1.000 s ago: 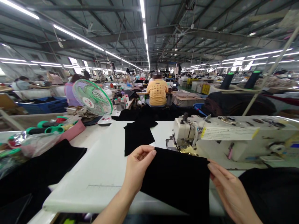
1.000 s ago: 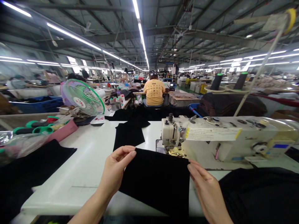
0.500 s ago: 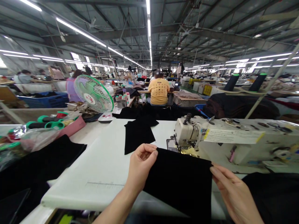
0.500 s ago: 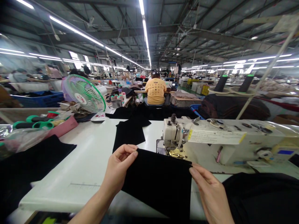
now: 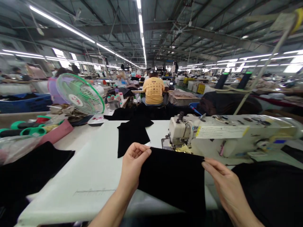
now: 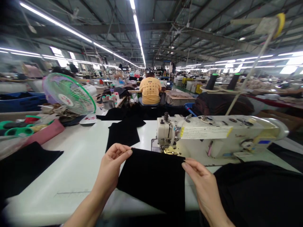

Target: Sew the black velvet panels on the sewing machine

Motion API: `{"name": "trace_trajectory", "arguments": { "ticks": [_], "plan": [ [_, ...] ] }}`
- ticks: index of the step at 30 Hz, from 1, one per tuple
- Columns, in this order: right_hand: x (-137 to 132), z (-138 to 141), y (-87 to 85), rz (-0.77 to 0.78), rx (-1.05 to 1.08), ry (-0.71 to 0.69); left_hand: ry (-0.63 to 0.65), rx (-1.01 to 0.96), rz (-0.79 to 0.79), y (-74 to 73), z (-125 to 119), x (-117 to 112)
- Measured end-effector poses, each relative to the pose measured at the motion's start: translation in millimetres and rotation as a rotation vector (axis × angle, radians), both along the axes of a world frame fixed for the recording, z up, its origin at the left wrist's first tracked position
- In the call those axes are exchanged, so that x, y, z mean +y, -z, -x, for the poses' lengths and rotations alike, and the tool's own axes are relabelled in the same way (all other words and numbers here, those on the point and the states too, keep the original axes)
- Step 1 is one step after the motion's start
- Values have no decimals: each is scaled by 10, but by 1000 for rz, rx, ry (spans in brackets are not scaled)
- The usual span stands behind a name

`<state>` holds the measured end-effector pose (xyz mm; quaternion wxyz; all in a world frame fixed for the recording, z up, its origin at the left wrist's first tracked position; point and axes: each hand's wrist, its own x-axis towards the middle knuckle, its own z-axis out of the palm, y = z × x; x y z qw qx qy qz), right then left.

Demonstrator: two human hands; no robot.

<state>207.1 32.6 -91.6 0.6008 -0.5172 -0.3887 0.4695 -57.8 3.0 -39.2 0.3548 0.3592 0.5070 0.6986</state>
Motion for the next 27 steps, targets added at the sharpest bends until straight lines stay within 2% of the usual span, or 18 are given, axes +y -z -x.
{"name": "trace_trajectory", "arguments": {
  "ticks": [6,10,15,21,27],
  "plan": [
    [-20,24,-174,-115,-34,-50,-46,13,28,20,26,36],
    [-33,36,-245,-126,-6,-41,-45,16,45,-36,-1,14],
    [-40,23,-258,-135,15,-54,-78,-51,83,-104,-66,-34],
    [-49,15,-265,-184,-97,-44,-82,-84,124,-93,-52,-65],
    [-107,65,-250,-294,-183,41,-84,-41,120,-71,-7,-118]
  ]
}}
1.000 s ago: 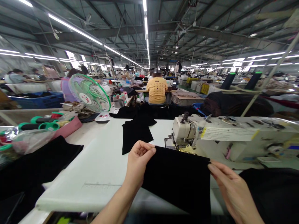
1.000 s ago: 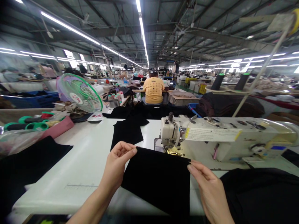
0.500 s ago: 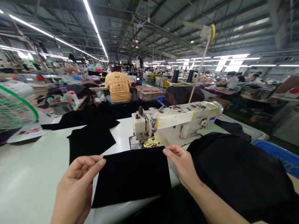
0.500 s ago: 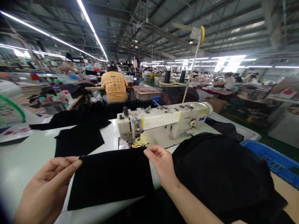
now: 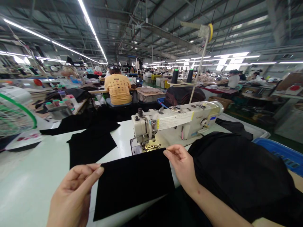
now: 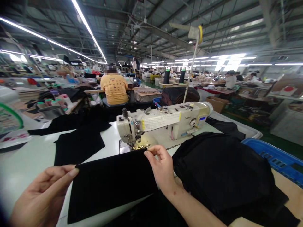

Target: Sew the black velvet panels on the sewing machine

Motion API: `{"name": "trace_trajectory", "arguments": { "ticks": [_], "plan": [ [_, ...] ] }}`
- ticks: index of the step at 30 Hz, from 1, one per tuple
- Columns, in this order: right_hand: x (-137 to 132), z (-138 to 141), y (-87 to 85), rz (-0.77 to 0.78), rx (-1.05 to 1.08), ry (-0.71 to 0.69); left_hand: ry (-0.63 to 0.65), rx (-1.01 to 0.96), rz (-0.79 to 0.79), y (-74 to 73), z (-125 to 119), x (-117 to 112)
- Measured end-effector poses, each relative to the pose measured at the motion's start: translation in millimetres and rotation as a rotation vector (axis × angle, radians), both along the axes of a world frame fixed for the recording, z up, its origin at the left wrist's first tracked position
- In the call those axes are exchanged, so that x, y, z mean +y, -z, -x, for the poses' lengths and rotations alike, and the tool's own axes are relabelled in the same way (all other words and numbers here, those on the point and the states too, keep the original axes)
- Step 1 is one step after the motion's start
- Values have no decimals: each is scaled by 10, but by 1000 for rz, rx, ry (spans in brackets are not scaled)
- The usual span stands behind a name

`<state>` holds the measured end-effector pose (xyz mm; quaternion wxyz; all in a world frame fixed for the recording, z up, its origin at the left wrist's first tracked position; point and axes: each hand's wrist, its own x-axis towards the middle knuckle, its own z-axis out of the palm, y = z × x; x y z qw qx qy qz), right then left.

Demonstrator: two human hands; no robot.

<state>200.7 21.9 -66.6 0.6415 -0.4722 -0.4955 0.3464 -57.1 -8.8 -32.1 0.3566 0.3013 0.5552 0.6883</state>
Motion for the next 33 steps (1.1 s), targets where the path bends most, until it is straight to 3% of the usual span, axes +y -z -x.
{"name": "trace_trajectory", "arguments": {
  "ticks": [9,14,16,18,21,23,25,27,30,33],
  "plan": [
    [-10,21,-40,63,56,-77,-13,-25,-5,1,6,-16],
    [-7,-2,-48,-30,-107,-124,-31,63,-55,41,36,-35],
    [-63,20,-76,-95,-221,-162,-59,194,-134,-52,73,-69],
    [-172,68,-116,-48,-251,-253,-84,401,-255,-254,102,-78],
    [-393,166,-130,247,-63,-503,-101,868,-424,-601,90,86],
    [-522,228,-53,418,119,-606,54,1145,-369,-670,34,352],
    [-594,270,107,486,160,-603,367,1246,-176,-508,-57,689],
    [-601,278,316,436,-9,-553,538,1220,-94,-155,-166,1007],
    [-544,221,605,257,-394,-502,622,1139,-19,451,-301,1294],
    [-496,118,763,61,-639,-523,610,1058,29,818,-347,1350]
  ]
}}
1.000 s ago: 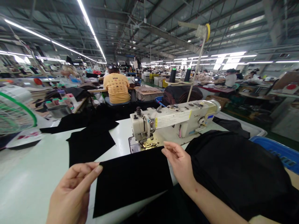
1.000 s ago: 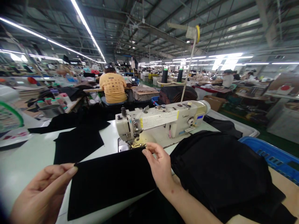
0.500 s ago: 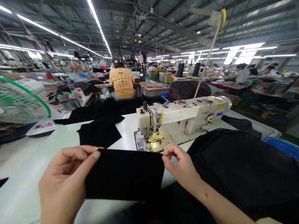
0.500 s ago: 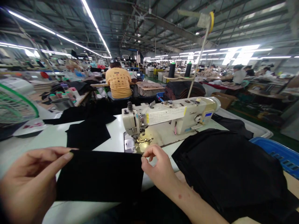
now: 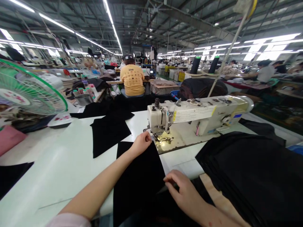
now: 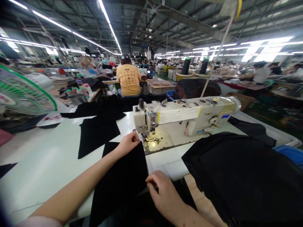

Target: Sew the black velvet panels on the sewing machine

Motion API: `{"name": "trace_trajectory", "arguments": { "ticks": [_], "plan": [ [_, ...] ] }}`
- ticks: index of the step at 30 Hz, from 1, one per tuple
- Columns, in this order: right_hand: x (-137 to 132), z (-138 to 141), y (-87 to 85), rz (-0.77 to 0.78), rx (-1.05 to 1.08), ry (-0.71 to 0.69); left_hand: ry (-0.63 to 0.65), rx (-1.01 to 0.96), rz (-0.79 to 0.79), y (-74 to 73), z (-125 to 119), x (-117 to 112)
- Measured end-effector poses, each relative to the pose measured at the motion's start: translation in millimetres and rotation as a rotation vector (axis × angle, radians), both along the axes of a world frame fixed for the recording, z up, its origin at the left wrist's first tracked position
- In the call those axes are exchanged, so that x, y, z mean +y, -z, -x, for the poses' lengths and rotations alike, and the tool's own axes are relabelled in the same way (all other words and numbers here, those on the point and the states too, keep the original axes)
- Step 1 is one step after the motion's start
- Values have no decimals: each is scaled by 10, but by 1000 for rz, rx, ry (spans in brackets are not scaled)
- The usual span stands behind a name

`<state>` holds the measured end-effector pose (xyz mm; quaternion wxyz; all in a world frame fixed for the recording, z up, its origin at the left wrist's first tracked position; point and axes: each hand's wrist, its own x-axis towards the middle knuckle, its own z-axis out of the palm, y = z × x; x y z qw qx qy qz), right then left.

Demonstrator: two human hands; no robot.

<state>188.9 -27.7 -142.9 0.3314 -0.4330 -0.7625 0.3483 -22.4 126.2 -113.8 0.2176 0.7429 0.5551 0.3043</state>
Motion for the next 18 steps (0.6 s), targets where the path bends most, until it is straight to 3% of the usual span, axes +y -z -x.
{"name": "trace_trajectory", "arguments": {
  "ticks": [2,6,18],
  "plan": [
    [16,-62,30,-161,-88,-87,-28,-33,15,81,6,-15],
    [45,-123,5,-405,-247,-157,-61,-57,52,95,15,-7],
    [118,-118,77,-479,-201,-105,-105,33,134,100,-149,296]
  ]
}}
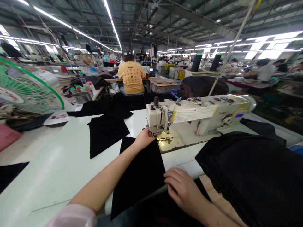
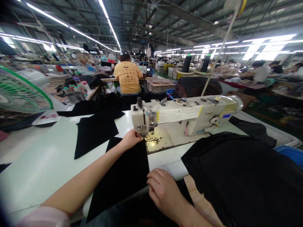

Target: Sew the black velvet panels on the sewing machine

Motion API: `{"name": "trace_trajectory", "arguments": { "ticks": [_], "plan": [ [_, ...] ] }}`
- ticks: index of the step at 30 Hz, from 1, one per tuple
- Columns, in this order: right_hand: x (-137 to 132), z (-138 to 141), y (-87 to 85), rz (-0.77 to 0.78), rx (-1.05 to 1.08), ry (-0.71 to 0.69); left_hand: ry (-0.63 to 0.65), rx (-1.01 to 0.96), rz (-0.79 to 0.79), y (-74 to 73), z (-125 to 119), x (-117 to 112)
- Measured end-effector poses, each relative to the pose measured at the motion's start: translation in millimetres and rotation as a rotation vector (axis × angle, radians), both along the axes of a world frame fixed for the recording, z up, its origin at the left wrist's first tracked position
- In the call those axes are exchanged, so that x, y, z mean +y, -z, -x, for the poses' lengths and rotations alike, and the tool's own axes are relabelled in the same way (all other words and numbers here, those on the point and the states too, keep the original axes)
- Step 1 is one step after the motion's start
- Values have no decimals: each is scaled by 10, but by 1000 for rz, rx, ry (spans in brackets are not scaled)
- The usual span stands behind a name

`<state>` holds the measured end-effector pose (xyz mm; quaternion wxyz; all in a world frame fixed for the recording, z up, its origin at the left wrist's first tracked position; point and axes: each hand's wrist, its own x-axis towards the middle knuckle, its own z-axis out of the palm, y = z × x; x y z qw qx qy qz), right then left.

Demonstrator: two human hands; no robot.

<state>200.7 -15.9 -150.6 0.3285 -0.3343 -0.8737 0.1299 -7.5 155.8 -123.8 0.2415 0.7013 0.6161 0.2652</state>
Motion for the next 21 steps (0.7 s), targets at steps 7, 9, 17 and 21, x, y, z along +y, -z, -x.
{"name": "trace_trajectory", "arguments": {
  "ticks": [7,9,17,21],
  "plan": [
    [6,-24,-25,-16,-21,-22,-45,114,-61,-74,-20,-113],
    [-4,-46,-34,-15,-43,-32,-112,166,-137,-140,-43,-330],
    [-20,-76,-129,19,-103,-36,651,450,-317,22,-3,-1718],
    [141,-3,-132,32,-96,-1,675,514,-434,178,122,-1656]
  ]
}}
